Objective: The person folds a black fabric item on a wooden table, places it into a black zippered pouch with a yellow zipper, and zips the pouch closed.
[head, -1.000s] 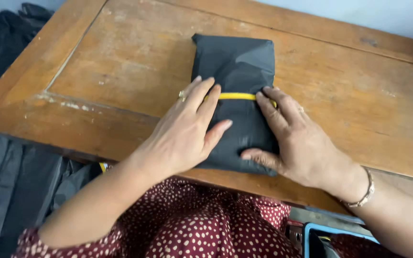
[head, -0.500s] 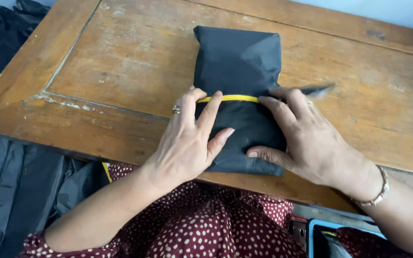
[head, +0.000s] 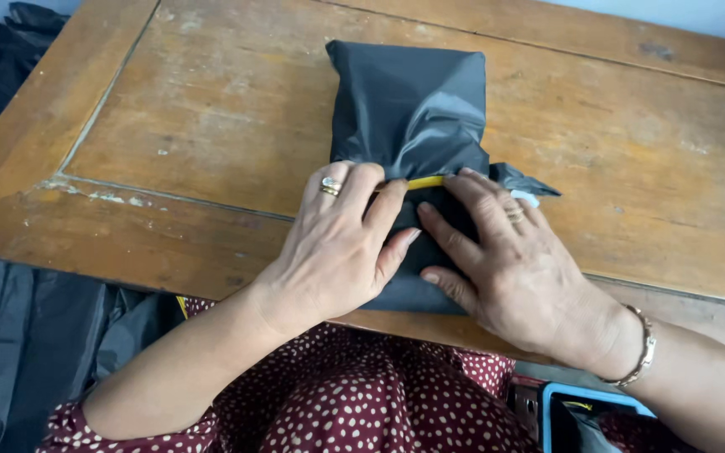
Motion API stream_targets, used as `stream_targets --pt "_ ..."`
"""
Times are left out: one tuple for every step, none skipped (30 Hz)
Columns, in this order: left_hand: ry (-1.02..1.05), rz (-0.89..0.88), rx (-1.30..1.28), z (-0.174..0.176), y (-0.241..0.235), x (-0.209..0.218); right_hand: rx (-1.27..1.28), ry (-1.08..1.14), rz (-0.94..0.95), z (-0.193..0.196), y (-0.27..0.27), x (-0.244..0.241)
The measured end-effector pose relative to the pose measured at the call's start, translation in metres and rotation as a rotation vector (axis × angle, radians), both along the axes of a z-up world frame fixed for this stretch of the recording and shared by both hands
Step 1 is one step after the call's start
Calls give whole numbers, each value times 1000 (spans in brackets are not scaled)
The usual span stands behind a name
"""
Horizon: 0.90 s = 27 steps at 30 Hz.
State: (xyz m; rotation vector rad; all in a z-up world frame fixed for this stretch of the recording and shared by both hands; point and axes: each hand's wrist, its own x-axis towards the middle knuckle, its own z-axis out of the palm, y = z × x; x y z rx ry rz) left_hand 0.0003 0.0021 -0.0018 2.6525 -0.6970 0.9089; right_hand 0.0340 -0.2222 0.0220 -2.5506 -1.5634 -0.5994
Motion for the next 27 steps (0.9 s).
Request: stream_targets --pt "18 -12 -38 -1 1 0 45 22 25 6 2 2" --pt "19 -11 -39 -1 1 0 44 23 27 4 2 2" --pt "10 -9 -33 -2 1 0 12 -2 -6 2 2 2" --pt "4 -10 -25 -2 1 0 -19 -25 -42 0 2 1" --pt "7 -11 -25 -2 0 -1 -18 -22 -44 -1 3 3" --pt "-24 -10 -4 -2 0 -2 12 7 -17 -2 4 5" --pt "-54 -9 17 -2 0 -2 42 37 10 -3 5 6" --pt "-58 -8 19 -2 0 -2 43 33 11 -6 4 9" --pt "-66 -29 -24 -3 1 -2 107 50 50 -10 4 12" --pt "-72 -52 -67 -4 2 -2 169 68 89 -13 3 14" --pt "-75 -53 -66 -3 4 -5 170 65 89 -10 1 15" --pt "7 -56 -179 -2 6 -9 217 156 100 -6 -1 16" --pt "90 -59 -292 -1 8 -12 263 246 110 -3 -3 18" --pt "91 -59 -289 0 12 -16 266 248 110 3 -6 18" --pt "233 -21 -333 1 17 -19 255 247 75 9 -8 17" --pt "376 19 -377 2 22 -23 243 248 41 15 -11 17" --pt "378 21 -376 5 27 -28 244 251 42 19 -15 17" --pt "521 -43 -444 9 32 -32 68 388 -78 23 -20 17" --pt "664 -108 -511 12 36 -36 -109 523 -201 27 -25 16" --pt "665 -111 -508 10 35 -37 -106 523 -204 26 -26 17" --pt "643 -94 -499 8 34 -39 -136 608 -237 24 -27 17" --pt "623 -72 -493 5 32 -42 -170 694 -266 22 -28 16" --pt "627 -70 -495 2 31 -42 -171 698 -265 21 -29 16" --pt "590 -65 -499 0 30 -40 -140 701 -247 21 -29 17" --pt "553 -60 -504 -3 29 -38 -108 704 -230 20 -29 18" --pt "554 -61 -505 -4 28 -38 -109 705 -231 20 -28 19" --pt "540 -60 -514 -4 27 -39 -93 720 -241 21 -28 20"
